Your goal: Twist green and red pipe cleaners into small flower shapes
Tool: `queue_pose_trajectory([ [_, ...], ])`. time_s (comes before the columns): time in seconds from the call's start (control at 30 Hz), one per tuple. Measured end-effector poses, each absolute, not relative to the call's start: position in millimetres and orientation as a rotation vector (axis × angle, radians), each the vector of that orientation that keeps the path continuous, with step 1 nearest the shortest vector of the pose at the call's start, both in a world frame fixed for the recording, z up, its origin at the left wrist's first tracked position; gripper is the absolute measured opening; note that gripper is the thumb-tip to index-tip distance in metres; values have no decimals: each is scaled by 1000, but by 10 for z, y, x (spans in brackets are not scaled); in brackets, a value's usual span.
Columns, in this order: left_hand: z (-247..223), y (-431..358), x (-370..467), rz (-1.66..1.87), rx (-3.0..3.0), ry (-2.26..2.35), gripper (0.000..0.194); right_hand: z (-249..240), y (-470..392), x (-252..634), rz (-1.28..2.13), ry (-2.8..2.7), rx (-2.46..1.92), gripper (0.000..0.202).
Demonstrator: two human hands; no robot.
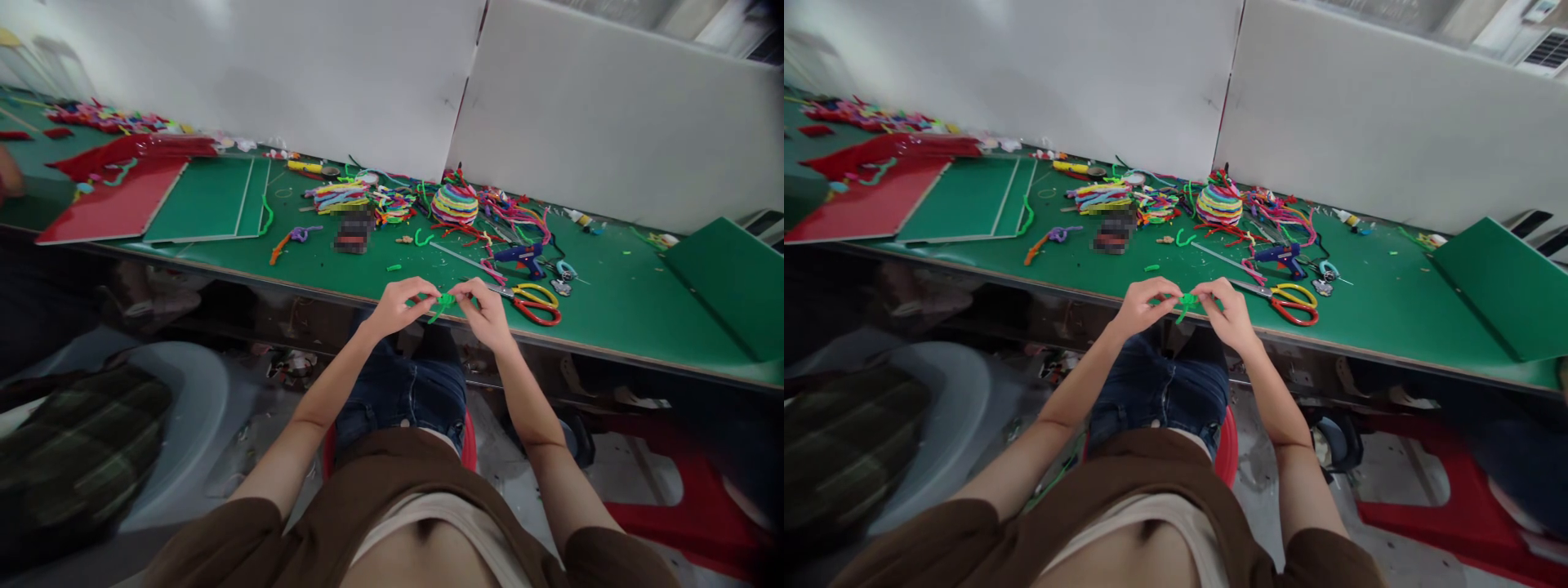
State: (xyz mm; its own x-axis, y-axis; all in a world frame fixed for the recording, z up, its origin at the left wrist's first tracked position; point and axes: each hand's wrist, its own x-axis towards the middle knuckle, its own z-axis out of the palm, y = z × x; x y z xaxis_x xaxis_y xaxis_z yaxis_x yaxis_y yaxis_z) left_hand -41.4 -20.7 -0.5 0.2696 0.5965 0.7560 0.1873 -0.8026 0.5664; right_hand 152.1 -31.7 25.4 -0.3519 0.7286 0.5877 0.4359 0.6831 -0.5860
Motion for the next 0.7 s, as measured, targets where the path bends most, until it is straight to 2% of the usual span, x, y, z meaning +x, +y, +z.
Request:
queue_pose_trajectory([
  [0.37, 4, -204, -443, 1234, 2015, 580, 13, 270, -311, 1601, 373, -2116, -875, 16],
  [0.7, 19, -234, -382, 1316, 2010, 624, 16, 236, -314, 1668, 402, -2153, -852, 16],
])
